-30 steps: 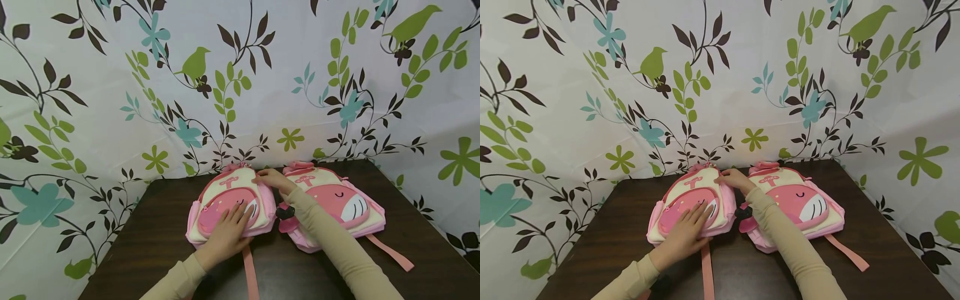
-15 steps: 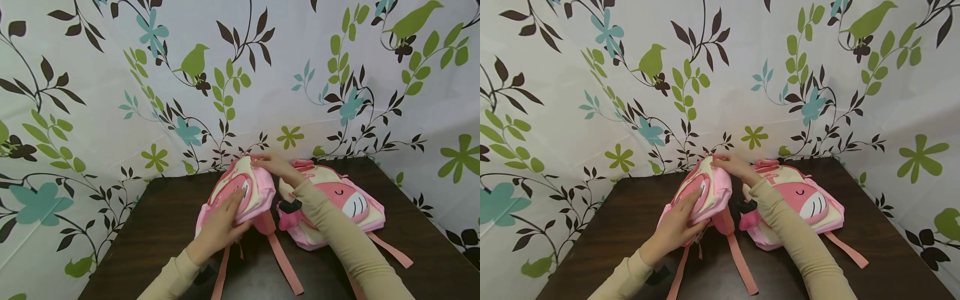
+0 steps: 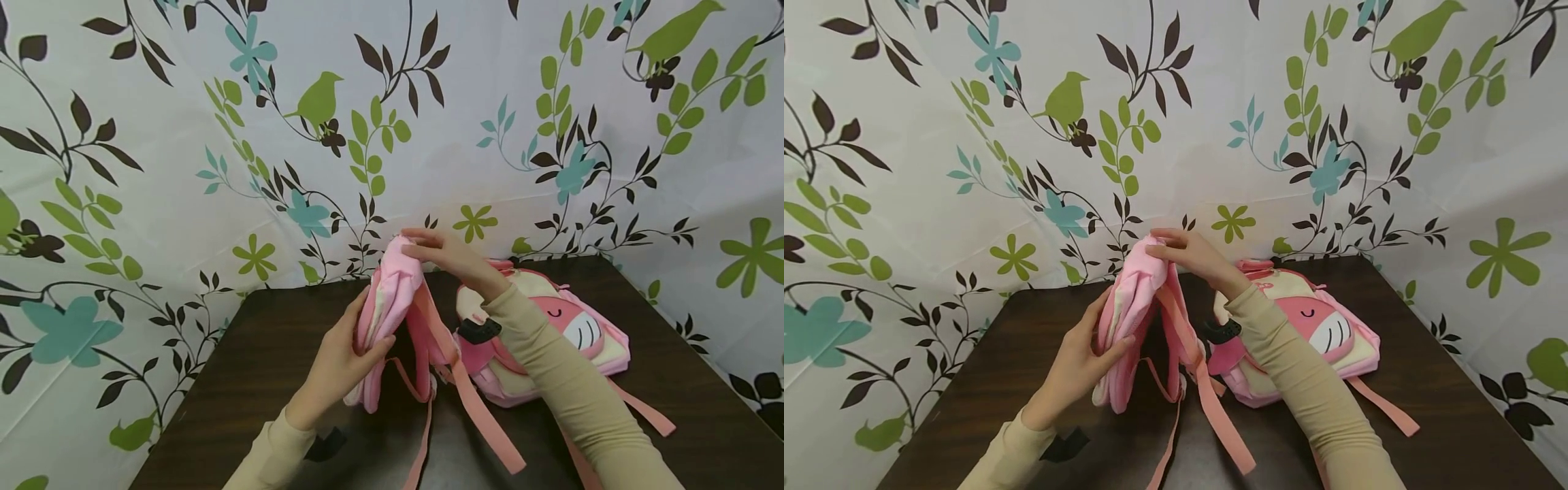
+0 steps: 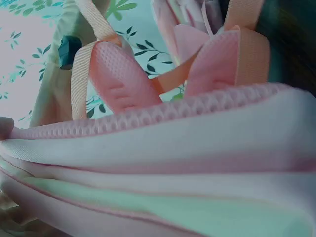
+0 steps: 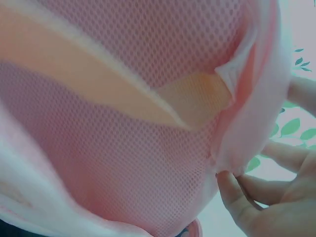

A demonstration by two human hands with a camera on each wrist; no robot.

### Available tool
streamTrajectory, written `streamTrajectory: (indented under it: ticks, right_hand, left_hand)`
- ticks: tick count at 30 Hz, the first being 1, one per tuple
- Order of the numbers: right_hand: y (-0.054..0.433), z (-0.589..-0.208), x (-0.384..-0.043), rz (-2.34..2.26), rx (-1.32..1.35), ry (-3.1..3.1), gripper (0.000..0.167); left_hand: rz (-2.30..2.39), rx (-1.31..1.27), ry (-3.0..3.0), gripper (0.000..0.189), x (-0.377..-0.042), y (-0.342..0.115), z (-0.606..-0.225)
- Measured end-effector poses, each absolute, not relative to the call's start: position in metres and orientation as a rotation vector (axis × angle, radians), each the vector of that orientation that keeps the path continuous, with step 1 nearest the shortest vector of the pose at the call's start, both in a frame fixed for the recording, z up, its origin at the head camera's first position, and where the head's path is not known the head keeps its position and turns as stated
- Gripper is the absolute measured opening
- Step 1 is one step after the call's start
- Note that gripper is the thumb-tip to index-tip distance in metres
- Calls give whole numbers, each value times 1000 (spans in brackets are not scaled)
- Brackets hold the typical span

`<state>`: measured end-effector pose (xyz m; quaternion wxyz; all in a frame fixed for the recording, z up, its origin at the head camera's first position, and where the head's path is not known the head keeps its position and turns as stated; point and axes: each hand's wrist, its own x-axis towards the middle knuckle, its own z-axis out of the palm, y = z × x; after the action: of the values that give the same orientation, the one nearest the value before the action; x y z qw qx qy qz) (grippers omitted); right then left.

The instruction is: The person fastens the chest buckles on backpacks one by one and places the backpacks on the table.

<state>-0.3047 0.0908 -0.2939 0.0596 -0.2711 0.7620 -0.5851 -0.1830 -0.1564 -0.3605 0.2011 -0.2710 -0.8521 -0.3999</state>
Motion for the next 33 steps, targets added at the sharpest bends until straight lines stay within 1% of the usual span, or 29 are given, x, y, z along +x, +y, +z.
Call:
streamTrajectory:
  ticks: [6, 14, 21, 28, 33]
  right_hand:
    - [70, -294, -304, -1714, -932, 2302, 64]
    - [32, -297, -300, -1656, -871, 2493, 66]
    - [12, -299, -298, -1589, -856, 2549, 67]
    - [2, -300, -294, -1559, -884, 2554, 67]
    - [1, -304, -295, -1576, -902, 2532, 66]
  left_hand:
    - [-1310, -623, -2392, 84, -176, -178, -360]
    - [-1481, -520, -2426, 86, -174, -201, -355]
    - [-1377, -498, -2363, 86, -177, -205, -339]
    - [-1236, -583, -2286, 88, -181, -202, -320]
    - [-1149, -605, -2273, 75, -182, -201, -314]
